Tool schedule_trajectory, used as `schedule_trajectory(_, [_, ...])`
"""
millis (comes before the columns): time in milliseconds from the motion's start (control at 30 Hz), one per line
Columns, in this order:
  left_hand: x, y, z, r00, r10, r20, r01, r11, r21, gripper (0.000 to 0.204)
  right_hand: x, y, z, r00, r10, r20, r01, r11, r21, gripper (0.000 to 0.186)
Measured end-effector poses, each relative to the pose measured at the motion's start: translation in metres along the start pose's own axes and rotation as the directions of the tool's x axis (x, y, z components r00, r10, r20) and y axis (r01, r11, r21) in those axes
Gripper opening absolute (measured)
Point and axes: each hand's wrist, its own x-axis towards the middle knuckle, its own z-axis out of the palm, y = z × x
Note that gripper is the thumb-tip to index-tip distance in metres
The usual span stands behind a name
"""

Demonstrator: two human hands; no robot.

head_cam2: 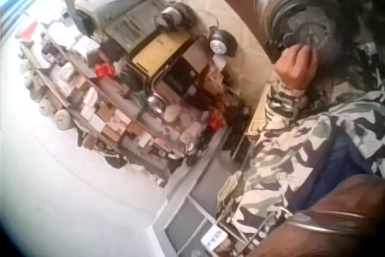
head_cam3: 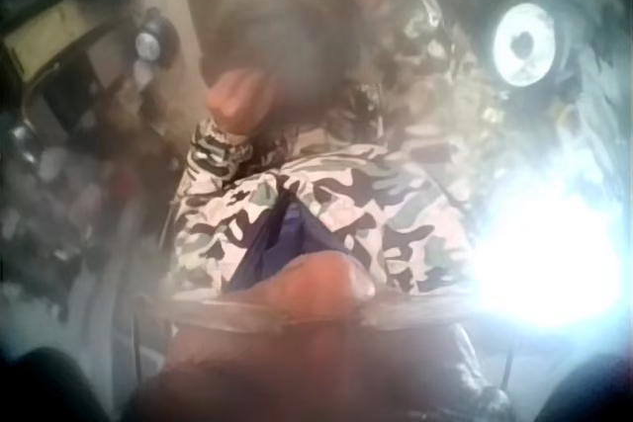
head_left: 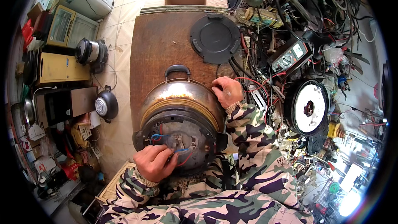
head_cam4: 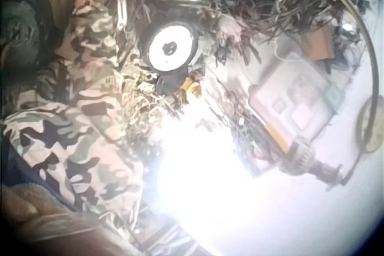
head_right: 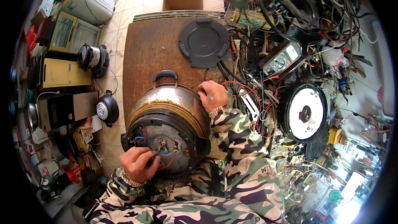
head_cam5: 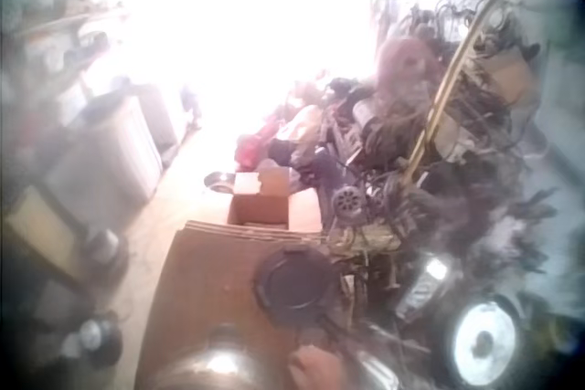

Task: The person repairs a circular electronic device by hand, using a screwdriver and pliers to adjust and connect internal wires. The person repeatedly manipulates the wiring inside the device's housing throughout the clip.

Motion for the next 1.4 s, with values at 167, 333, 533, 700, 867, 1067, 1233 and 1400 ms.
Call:
schedule_trajectory(167, [0.000,-0.002,0.002,1.000,-0.024,-0.006,0.023,0.999,-0.034,0.021,-0.002,0.027,-0.009,0.967,-0.095,-0.237,0.047,0.979,-0.199,0.032])
schedule_trajectory(333, [0.001,-0.003,-0.002,0.999,-0.027,-0.018,0.027,1.000,0.000,0.023,-0.008,0.033,-0.035,0.937,0.344,-0.051,-0.344,0.939,0.024,0.029])
schedule_trajectory(533, [0.001,-0.002,-0.006,0.998,-0.057,0.031,0.057,0.998,-0.007,0.020,-0.008,0.015,-0.035,0.998,0.057,0.007,-0.054,0.963,-0.263,0.045])
schedule_trajectory(700, [0.000,-0.002,-0.006,0.998,-0.054,0.035,0.054,0.999,0.005,0.019,0.004,0.027,-0.034,0.966,0.197,0.168,-0.124,0.922,-0.367,0.030])
schedule_trajectory(867, [-0.001,-0.004,-0.005,0.998,-0.047,0.042,0.047,0.999,0.000,0.020,0.003,0.030,-0.034,0.978,0.207,0.027,-0.191,0.941,-0.281,0.020])
schedule_trajectory(1067, [-0.001,-0.001,-0.005,0.998,-0.053,0.045,0.053,0.999,0.007,0.020,-0.001,0.039,-0.045,0.859,0.498,-0.123,-0.484,0.866,0.128,0.027])
schedule_trajectory(1233, [0.002,-0.007,-0.006,0.999,-0.002,0.043,0.001,1.000,0.017,0.024,0.002,0.056,-0.072,0.817,0.535,-0.216,-0.528,0.844,0.093,0.029])
schedule_trajectory(1400, [-0.002,-0.001,-0.008,0.996,-0.058,0.062,0.058,0.998,0.002,0.021,0.019,0.060,-0.076,0.788,0.532,-0.310,-0.496,0.847,0.192,0.031])
